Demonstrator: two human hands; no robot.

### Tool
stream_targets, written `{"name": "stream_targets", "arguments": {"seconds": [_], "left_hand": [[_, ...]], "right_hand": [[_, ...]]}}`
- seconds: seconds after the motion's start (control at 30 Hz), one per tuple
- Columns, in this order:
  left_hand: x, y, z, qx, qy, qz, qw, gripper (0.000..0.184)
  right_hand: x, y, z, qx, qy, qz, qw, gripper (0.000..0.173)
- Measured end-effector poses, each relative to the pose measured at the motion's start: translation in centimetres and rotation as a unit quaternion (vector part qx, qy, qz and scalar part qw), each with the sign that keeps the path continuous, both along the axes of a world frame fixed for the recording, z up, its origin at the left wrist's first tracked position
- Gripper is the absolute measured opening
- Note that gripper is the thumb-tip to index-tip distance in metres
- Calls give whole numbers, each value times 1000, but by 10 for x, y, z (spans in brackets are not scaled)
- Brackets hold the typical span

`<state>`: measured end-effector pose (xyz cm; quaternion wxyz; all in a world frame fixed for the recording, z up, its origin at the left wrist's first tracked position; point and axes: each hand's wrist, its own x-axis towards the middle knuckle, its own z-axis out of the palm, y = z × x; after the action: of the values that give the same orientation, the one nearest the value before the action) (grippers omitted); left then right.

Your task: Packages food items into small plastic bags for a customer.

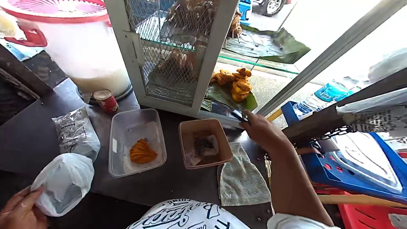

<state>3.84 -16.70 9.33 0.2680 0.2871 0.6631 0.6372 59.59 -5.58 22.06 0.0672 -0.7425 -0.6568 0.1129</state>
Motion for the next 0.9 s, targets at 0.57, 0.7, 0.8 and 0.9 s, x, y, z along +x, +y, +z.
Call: {"name": "stream_targets", "arguments": {"seconds": [0.57,0.7,0.8,0.9], "left_hand": [[206,181,109,86,249,-475,840,21],[253,233,106,70,276,-517,807,22],[289,262,93,84,272,-487,826,21],[312,270,83,99,248,-443,856,19]], "right_hand": [[57,222,-51,-7,72,-238,969,34],[74,201,-76,84,257,-240,932,39],[57,152,-83,110,432,-228,866,38],[45,83,-91,117,517,-214,820,40]]}}
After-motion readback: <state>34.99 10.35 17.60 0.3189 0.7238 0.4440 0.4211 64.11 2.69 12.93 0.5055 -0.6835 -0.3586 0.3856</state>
